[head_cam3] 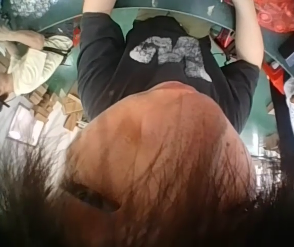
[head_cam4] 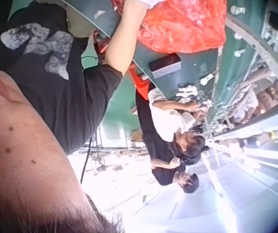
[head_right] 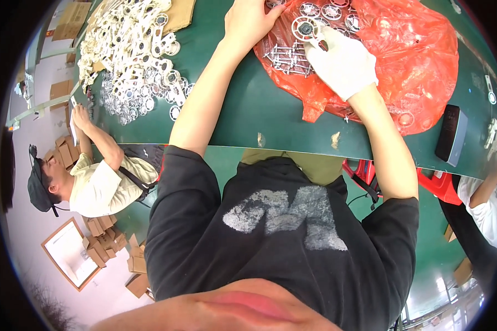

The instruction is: The person assembles components by picking up plastic brackets and circular metal inserts and pressing the inserts into the brackets by hand.

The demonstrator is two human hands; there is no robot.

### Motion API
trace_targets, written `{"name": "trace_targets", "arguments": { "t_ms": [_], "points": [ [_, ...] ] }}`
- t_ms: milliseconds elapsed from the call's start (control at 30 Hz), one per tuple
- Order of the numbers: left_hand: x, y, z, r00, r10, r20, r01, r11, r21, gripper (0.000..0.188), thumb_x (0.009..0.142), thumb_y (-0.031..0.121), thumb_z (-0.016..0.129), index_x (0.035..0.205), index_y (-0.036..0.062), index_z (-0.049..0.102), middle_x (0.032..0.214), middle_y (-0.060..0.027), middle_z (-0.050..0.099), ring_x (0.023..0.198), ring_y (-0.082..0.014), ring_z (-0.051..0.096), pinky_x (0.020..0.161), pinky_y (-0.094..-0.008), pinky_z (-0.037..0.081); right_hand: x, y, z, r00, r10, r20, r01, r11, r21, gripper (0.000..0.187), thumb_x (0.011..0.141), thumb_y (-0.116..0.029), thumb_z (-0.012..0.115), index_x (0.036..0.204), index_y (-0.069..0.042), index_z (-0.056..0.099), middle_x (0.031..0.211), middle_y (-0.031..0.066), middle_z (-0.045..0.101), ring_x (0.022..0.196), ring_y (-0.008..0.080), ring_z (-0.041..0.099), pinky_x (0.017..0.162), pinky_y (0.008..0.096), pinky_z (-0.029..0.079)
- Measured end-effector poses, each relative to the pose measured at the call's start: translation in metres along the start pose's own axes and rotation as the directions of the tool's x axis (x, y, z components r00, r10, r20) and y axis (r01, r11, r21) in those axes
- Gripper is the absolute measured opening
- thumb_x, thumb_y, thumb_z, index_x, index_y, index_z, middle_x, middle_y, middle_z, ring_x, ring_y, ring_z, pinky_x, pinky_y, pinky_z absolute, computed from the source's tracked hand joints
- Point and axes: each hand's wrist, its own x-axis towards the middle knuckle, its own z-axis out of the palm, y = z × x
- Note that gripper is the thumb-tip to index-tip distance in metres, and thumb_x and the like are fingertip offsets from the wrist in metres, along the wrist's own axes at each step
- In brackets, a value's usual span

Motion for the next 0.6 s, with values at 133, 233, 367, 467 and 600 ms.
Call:
{"name": "trace_targets", "arguments": {
  "t_ms": [133,233,367,467,600],
  "points": [
    [-0.001,0.011,-0.008,1.000,-0.021,-0.001,0.021,0.994,0.106,0.036,0.086,0.029,0.073,0.112,0.0067,0.064,0.106,-0.0149,0.064,0.103,-0.0330,0.063,0.085,-0.0437,0.055,-0.002,0.004,0.003,1.000,0.000,0.022,0.002,0.996,-0.091,0.046,0.087,-0.050,0.063,0.122,-0.019,0.069,0.100,0.0168,0.074,0.099,0.0366,0.071,0.088,0.0434,0.053],
    [0.006,0.016,-0.020,0.998,-0.020,0.059,0.015,0.997,0.082,0.038,0.087,0.032,0.073,0.111,0.0047,0.063,0.108,-0.0165,0.065,0.106,-0.0331,0.063,0.087,-0.0438,0.055,-0.002,0.004,0.004,1.000,0.005,0.023,-0.002,0.994,-0.106,0.046,0.088,-0.050,0.062,0.122,-0.019,0.069,0.102,0.0165,0.074,0.100,0.0368,0.070,0.089,0.0441,0.053],
    [0.015,0.010,-0.034,0.977,0.042,0.211,-0.062,0.994,0.089,0.040,0.086,0.037,0.074,0.105,0.0042,0.061,0.100,-0.0173,0.068,0.096,-0.0345,0.067,0.081,-0.0450,0.056,-0.002,-0.006,-0.004,0.992,0.020,0.123,-0.005,0.992,-0.126,0.051,0.090,-0.045,0.058,0.129,-0.013,0.066,0.110,0.0175,0.073,0.107,0.0388,0.068,0.093,0.0473,0.053],
    [0.014,-0.021,-0.007,0.978,0.092,0.190,-0.100,0.995,0.030,0.037,0.089,0.038,0.071,0.098,0.0038,0.060,0.089,-0.0183,0.070,0.084,-0.0359,0.070,0.074,-0.0466,0.057,-0.003,-0.008,-0.004,0.992,0.001,0.125,0.014,0.992,-0.122,0.049,0.090,-0.044,0.057,0.127,-0.014,0.067,0.108,0.0183,0.073,0.105,0.0391,0.069,0.093,0.0470,0.053],
    [0.011,0.003,-0.020,0.984,0.101,0.145,-0.115,0.989,0.093,0.032,0.094,0.036,0.065,0.095,0.0041,0.061,0.091,-0.0168,0.069,0.086,-0.0339,0.070,0.071,-0.0455,0.057,-0.003,0.003,-0.002,0.992,-0.032,0.124,0.048,0.991,-0.125,0.046,0.089,-0.043,0.056,0.124,-0.015,0.068,0.106,0.0200,0.073,0.103,0.0393,0.069,0.091,0.0475,0.054]
  ]
}}
